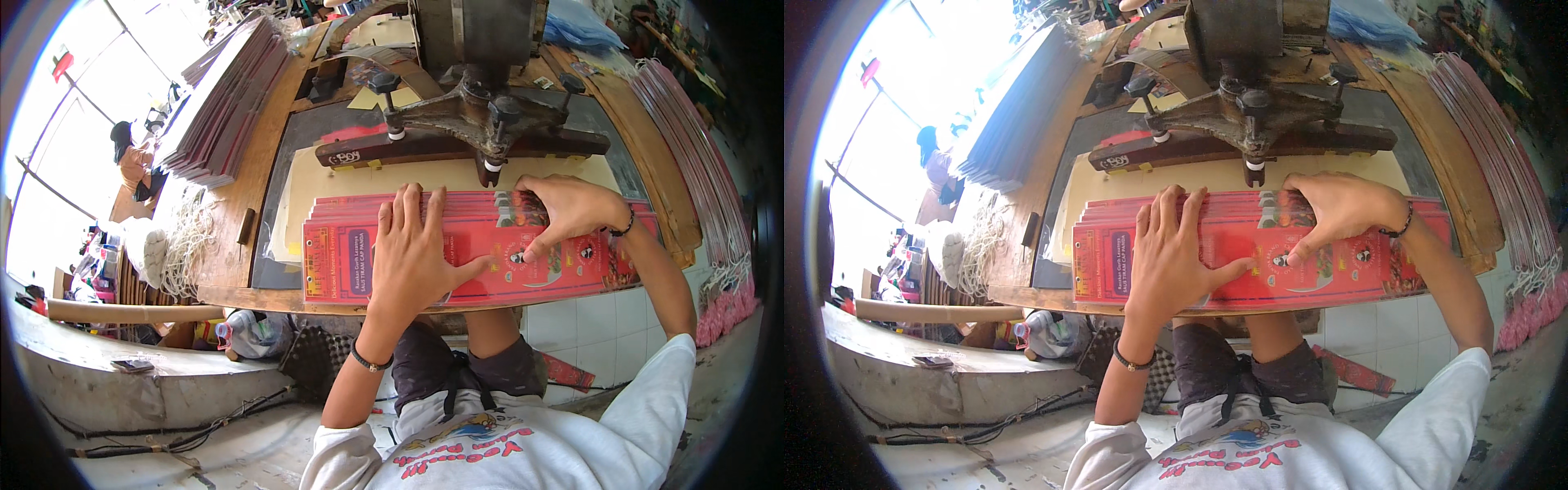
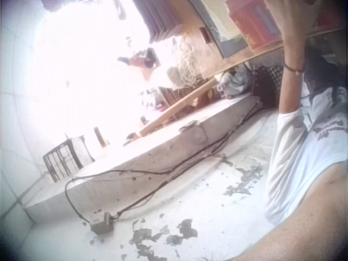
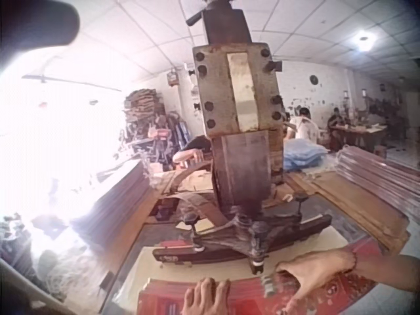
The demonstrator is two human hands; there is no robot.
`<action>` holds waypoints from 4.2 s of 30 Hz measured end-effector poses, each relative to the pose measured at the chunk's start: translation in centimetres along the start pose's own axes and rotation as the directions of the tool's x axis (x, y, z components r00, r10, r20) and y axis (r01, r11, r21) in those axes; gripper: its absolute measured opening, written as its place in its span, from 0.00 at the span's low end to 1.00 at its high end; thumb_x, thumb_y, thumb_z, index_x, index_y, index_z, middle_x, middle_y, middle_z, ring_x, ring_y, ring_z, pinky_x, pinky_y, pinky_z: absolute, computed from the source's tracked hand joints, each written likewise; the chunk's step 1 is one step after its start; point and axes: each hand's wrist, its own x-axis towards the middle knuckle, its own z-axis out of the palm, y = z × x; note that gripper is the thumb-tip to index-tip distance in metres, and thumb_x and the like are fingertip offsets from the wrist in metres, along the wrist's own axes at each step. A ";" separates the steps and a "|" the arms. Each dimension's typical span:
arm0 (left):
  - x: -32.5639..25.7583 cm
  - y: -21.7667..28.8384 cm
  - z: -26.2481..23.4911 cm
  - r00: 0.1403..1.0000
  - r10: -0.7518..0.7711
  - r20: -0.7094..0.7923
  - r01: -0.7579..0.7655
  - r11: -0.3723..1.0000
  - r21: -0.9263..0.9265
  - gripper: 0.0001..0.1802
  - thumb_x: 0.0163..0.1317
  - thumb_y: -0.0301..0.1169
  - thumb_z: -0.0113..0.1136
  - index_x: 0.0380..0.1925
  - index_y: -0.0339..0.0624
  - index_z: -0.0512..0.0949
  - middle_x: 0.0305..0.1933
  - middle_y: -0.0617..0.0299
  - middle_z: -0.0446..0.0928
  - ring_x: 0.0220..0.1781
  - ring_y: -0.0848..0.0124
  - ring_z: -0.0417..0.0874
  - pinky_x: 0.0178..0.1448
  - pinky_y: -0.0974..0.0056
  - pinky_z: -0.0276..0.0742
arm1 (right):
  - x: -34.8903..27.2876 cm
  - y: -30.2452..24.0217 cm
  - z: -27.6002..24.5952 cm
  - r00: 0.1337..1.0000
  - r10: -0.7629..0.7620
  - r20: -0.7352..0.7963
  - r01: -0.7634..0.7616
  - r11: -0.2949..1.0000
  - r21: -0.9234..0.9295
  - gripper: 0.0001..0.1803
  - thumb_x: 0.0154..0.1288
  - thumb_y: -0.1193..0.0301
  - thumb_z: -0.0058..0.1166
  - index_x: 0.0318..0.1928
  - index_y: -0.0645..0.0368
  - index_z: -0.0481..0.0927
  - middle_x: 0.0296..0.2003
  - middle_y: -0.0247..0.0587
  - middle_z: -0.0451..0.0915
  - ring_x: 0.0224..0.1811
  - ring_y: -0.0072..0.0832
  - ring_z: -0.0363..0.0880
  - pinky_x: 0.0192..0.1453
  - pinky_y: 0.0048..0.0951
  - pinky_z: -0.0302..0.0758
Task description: The person aligns stacks of printed paper sheets and feeds them through a press machine by hand to create folds or creases.
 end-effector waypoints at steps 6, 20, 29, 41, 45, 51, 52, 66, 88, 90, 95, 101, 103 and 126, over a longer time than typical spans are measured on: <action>-0.8 0.4 -0.6 0.995 -0.022 -0.093 0.021 1.000 -0.006 0.54 0.34 0.63 0.68 0.57 0.36 0.65 0.54 0.46 0.63 0.62 0.51 0.61 0.66 0.48 0.51 | -2.1 -2.0 0.5 0.993 0.020 -0.120 -0.025 0.999 -0.042 0.35 0.36 0.51 0.73 0.40 0.59 0.72 0.29 0.41 0.79 0.30 0.39 0.78 0.35 0.33 0.72; -3.2 1.3 -2.2 0.877 0.142 -0.460 -0.034 0.972 0.234 0.35 0.44 0.71 0.54 0.33 0.51 0.75 0.38 0.64 0.72 0.44 0.67 0.71 0.49 0.57 0.49 | -7.5 -4.8 3.6 0.722 -0.490 -0.489 0.120 0.784 -0.609 0.25 0.50 0.51 0.61 0.39 0.58 0.72 0.28 0.35 0.74 0.30 0.31 0.76 0.29 0.30 0.73; -0.5 0.2 -0.8 0.934 0.079 -0.350 0.002 0.974 0.227 0.36 0.44 0.67 0.57 0.41 0.48 0.73 0.44 0.60 0.68 0.50 0.63 0.68 0.53 0.54 0.51 | -4.3 -2.6 2.4 0.696 -0.508 -0.507 0.127 0.783 -0.609 0.27 0.46 0.54 0.63 0.40 0.58 0.71 0.31 0.37 0.74 0.34 0.33 0.77 0.34 0.31 0.74; 2.0 0.9 -5.3 0.998 0.053 -0.019 -0.052 0.996 0.069 0.35 0.39 0.60 0.69 0.36 0.42 0.74 0.28 0.59 0.76 0.34 0.62 0.79 0.54 0.56 0.65 | -3.5 -3.0 3.6 0.709 -0.369 -0.601 0.041 0.872 -0.488 0.28 0.48 0.56 0.65 0.44 0.59 0.70 0.35 0.42 0.76 0.36 0.43 0.77 0.38 0.39 0.72; 3.6 -0.4 -4.2 0.988 0.068 0.142 -0.080 0.993 0.086 0.34 0.38 0.65 0.66 0.21 0.42 0.73 0.16 0.59 0.74 0.21 0.59 0.77 0.35 0.61 0.72 | -4.4 -2.2 3.3 0.650 -0.450 -0.612 0.095 0.847 -0.523 0.29 0.56 0.52 0.59 0.50 0.60 0.71 0.41 0.44 0.78 0.41 0.43 0.77 0.44 0.40 0.72; 3.7 -0.2 -3.3 0.994 0.104 -0.028 -0.102 0.992 0.067 0.36 0.33 0.66 0.67 0.14 0.43 0.68 0.15 0.61 0.71 0.19 0.61 0.76 0.31 0.61 0.71 | -13.2 6.9 4.8 -0.229 -0.084 -0.970 -0.219 0.975 -0.032 0.45 0.67 0.38 0.21 0.60 0.68 0.66 0.57 0.53 0.71 0.61 0.42 0.68 0.67 0.43 0.60; 3.7 -0.2 -3.3 0.996 0.087 -0.013 -0.085 0.993 0.078 0.36 0.33 0.66 0.68 0.14 0.43 0.68 0.15 0.63 0.71 0.19 0.62 0.76 0.31 0.61 0.70 | -13.9 8.4 5.4 -0.348 0.061 -0.935 -0.076 0.993 0.094 0.46 0.67 0.38 0.17 0.61 0.68 0.65 0.58 0.54 0.70 0.62 0.42 0.67 0.68 0.43 0.58; 3.1 -0.1 -3.7 0.995 0.101 -0.001 -0.101 0.990 0.096 0.31 0.33 0.60 0.72 0.18 0.44 0.72 0.16 0.66 0.71 0.20 0.65 0.75 0.30 0.63 0.69 | -11.8 12.4 8.1 0.178 0.515 -0.839 0.766 0.463 0.446 0.54 0.61 0.31 0.08 0.67 0.67 0.55 0.63 0.58 0.63 0.67 0.45 0.61 0.72 0.45 0.52; -3.5 -10.1 -6.7 0.474 -0.467 -0.747 0.230 0.884 -0.407 0.32 0.69 0.55 0.34 0.45 0.37 0.75 0.41 0.56 0.78 0.54 0.62 0.73 0.62 0.60 0.61 | -11.5 15.8 11.5 0.205 0.517 -0.831 0.755 0.457 0.470 0.34 0.58 0.32 0.38 0.36 0.54 0.65 0.33 0.33 0.66 0.39 0.25 0.68 0.46 0.27 0.67; -3.5 -11.9 -4.9 0.495 -0.695 -0.522 0.024 0.611 -0.791 0.37 0.68 0.59 0.30 0.47 0.36 0.74 0.41 0.55 0.78 0.52 0.61 0.74 0.61 0.59 0.63 | -12.0 15.9 11.4 0.239 0.478 -0.845 0.748 0.464 0.474 0.35 0.57 0.31 0.39 0.36 0.54 0.66 0.33 0.34 0.66 0.39 0.25 0.68 0.47 0.27 0.67; -4.3 -11.4 -3.5 0.760 -0.626 -0.172 0.113 0.388 -0.915 0.41 0.63 0.65 0.33 0.46 0.35 0.72 0.40 0.51 0.78 0.45 0.65 0.78 0.54 0.61 0.70 | -11.4 14.3 10.8 0.200 0.478 -0.855 0.676 0.564 0.473 0.40 0.51 0.29 0.42 0.40 0.56 0.67 0.35 0.35 0.68 0.40 0.26 0.70 0.49 0.30 0.69; -5.5 -12.0 -2.8 0.791 -0.597 -0.133 0.207 0.466 -0.860 0.43 0.56 0.69 0.47 0.43 0.32 0.72 0.37 0.55 0.76 0.40 0.70 0.78 0.47 0.67 0.73 | -11.9 14.4 11.2 0.190 0.488 -0.852 0.621 0.613 0.489 0.42 0.53 0.31 0.45 0.48 0.58 0.68 0.41 0.38 0.72 0.46 0.27 0.72 0.55 0.31 0.69; -7.6 -13.6 -2.3 0.782 -0.613 -0.112 0.300 0.527 -0.795 0.46 0.56 0.70 0.44 0.46 0.30 0.69 0.44 0.56 0.72 0.46 0.70 0.73 0.52 0.66 0.69 | -12.0 14.0 11.7 0.142 0.488 -0.861 0.465 0.735 0.493 0.40 0.57 0.34 0.45 0.51 0.60 0.67 0.45 0.40 0.73 0.50 0.28 0.72 0.58 0.31 0.67; -7.1 -11.6 -3.4 0.859 -0.508 -0.067 0.156 0.383 -0.911 0.32 0.45 0.46 0.74 0.39 0.32 0.72 0.36 0.66 0.77 0.36 0.79 0.75 0.42 0.72 0.72 | -12.3 15.8 16.5 -0.084 0.547 -0.833 -0.245 0.799 0.550 0.33 0.75 0.54 0.31 0.68 0.69 0.51 0.66 0.59 0.57 0.69 0.45 0.54 0.71 0.35 0.49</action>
